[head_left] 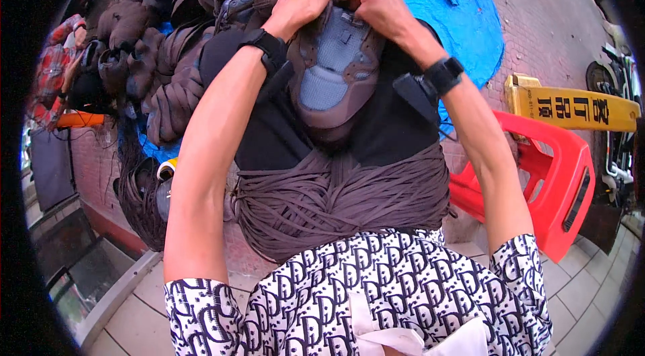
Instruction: Lacing a brown and grey shoe as part of an outdoor footwear manufacturing setup.
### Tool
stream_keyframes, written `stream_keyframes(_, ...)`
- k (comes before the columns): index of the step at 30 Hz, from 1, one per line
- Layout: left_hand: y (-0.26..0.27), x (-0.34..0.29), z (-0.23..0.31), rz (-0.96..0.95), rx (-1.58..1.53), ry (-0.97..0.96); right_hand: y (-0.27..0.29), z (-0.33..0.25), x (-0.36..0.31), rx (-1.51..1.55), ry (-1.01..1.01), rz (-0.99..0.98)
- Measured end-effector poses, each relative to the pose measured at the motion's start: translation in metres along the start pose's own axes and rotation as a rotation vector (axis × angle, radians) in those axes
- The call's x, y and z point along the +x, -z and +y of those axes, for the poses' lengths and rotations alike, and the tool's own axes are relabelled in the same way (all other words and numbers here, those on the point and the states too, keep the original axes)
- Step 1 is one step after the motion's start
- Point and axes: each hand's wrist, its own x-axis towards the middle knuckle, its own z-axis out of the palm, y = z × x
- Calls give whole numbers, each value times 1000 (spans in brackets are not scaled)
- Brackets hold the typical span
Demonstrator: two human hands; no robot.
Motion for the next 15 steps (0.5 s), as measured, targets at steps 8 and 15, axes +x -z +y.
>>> stream_keyframes(8, -2, -36, -7, -317, -760, 146, 6, 29, -2, 48, -213, -160)
stream_keyframes(15, -12, -75, 6, -124, -395, 123, 1, 19, -10, 587, -343, -198)
